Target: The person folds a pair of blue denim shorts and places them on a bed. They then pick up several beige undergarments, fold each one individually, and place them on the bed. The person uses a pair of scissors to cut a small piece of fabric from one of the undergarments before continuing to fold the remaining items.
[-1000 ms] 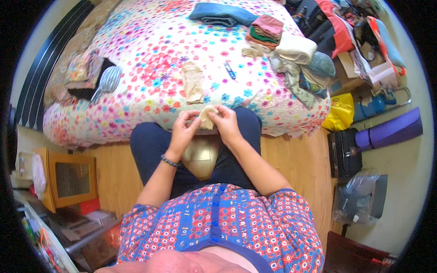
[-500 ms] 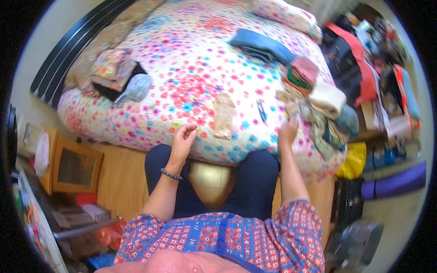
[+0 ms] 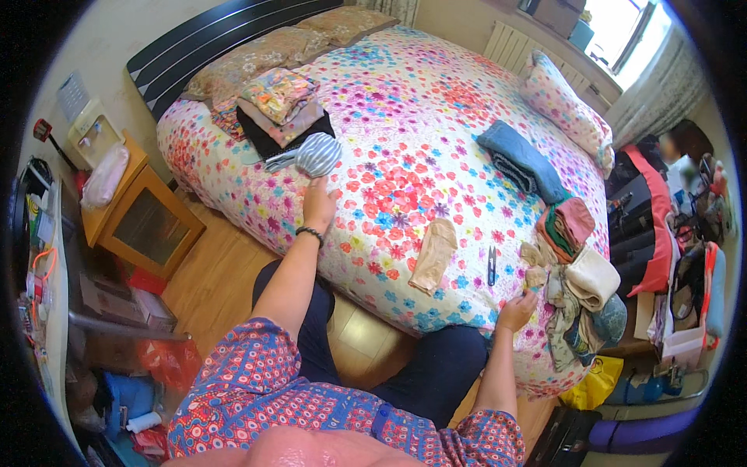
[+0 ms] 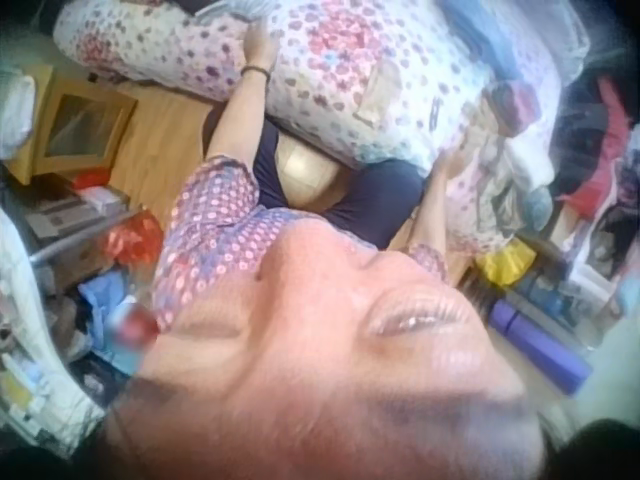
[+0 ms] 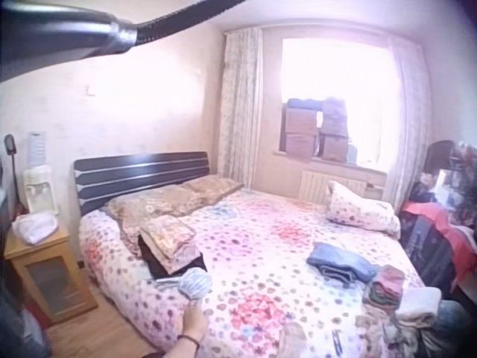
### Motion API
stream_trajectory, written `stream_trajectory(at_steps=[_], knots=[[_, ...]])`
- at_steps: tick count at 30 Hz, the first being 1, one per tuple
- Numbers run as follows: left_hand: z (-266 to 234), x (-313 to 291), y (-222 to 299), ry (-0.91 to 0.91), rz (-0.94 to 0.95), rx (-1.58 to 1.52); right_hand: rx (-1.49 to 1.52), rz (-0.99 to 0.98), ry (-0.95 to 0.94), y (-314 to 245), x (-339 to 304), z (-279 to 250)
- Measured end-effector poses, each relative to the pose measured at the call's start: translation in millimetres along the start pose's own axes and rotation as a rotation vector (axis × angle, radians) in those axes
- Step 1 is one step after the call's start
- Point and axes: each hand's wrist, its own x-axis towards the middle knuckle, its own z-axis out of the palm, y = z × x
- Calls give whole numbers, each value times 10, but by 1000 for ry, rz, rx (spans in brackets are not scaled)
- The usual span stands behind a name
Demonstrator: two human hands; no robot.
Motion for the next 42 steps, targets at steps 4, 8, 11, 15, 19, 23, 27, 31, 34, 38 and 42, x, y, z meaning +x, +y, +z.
stream_trajectory(at_steps=[4, 8, 11, 15, 19, 23, 27, 31, 34, 38, 42], knots=[[-95, -104, 69, -34, 89, 240, -9, -12, 26, 96, -14, -26], [-161, -98, -2, -54, 53, 225, -41, -18, 22, 95, -13, 19], [-96, -66, -47, -81, 62, 177, -38, -4, 33, 154, 3, 22], [-120, 85, -287, -243, -126, -189, -68, -56, 26, 133, 16, 72], [-125, 73, -369, -356, -172, -367, -53, -51, 16, 132, 1, 45], [-152, 9, -213, -368, -103, -295, -73, -60, 21, 167, 11, 12], [-159, -32, -21, -287, 69, -140, -56, -32, 16, 76, -14, 15], [-101, 0, 44, -250, 61, -90, -64, -30, 13, 56, 13, 6], [-65, 20, 104, -296, -166, -491, -74, -33, 20, 99, 18, 25], [-107, 34, 219, -311, -467, -1028, -85, -45, 31, 140, 8, 48], [-157, 21, 264, -408, -604, -1122, -77, -36, 37, 170, -7, 32]])
